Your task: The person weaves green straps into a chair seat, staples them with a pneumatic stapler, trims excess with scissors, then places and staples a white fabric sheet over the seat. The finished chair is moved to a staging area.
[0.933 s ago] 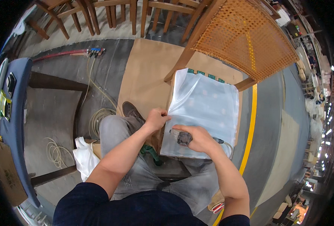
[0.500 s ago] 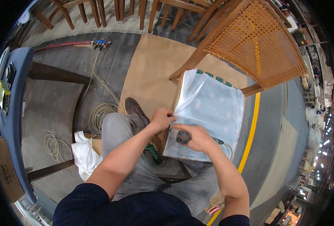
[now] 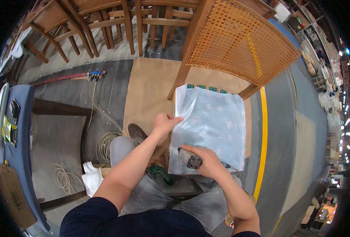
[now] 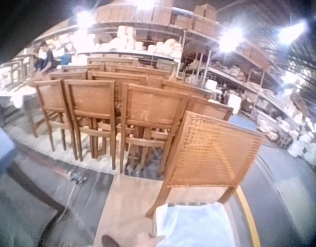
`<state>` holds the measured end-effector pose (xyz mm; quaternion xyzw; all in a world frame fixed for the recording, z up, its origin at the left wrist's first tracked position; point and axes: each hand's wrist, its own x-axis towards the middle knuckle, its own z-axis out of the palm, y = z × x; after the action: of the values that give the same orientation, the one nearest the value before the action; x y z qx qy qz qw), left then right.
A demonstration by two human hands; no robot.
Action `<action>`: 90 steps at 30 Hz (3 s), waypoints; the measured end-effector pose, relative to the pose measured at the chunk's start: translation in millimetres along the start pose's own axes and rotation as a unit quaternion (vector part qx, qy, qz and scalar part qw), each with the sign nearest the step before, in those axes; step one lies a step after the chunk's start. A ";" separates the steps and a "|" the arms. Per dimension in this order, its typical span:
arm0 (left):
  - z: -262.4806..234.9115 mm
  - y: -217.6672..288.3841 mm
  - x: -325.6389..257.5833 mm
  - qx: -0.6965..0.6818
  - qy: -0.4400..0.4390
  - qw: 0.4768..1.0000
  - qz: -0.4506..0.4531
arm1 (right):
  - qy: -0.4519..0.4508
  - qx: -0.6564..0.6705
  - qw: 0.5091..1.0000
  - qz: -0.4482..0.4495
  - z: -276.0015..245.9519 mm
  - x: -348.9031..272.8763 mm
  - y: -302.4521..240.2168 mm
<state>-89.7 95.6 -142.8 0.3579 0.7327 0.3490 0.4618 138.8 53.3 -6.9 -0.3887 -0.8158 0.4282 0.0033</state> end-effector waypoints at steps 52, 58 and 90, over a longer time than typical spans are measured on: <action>-10.1 -28.1 55.2 0.049 -0.064 0.993 0.089 | -0.017 0.018 1.000 0.019 -53.2 81.6 4.9; -11.3 -43.3 60.9 -0.005 -0.073 0.988 0.135 | -0.090 0.002 0.994 0.062 -47.0 124.1 12.7; -17.0 36.4 110.8 -0.042 0.063 0.997 0.032 | 0.093 0.058 0.994 0.028 -50.9 -17.0 17.8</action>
<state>-133.2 204.5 -153.8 0.3387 0.7334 0.4158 0.4178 179.1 83.8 18.4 -0.4491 -0.7744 0.4366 0.0896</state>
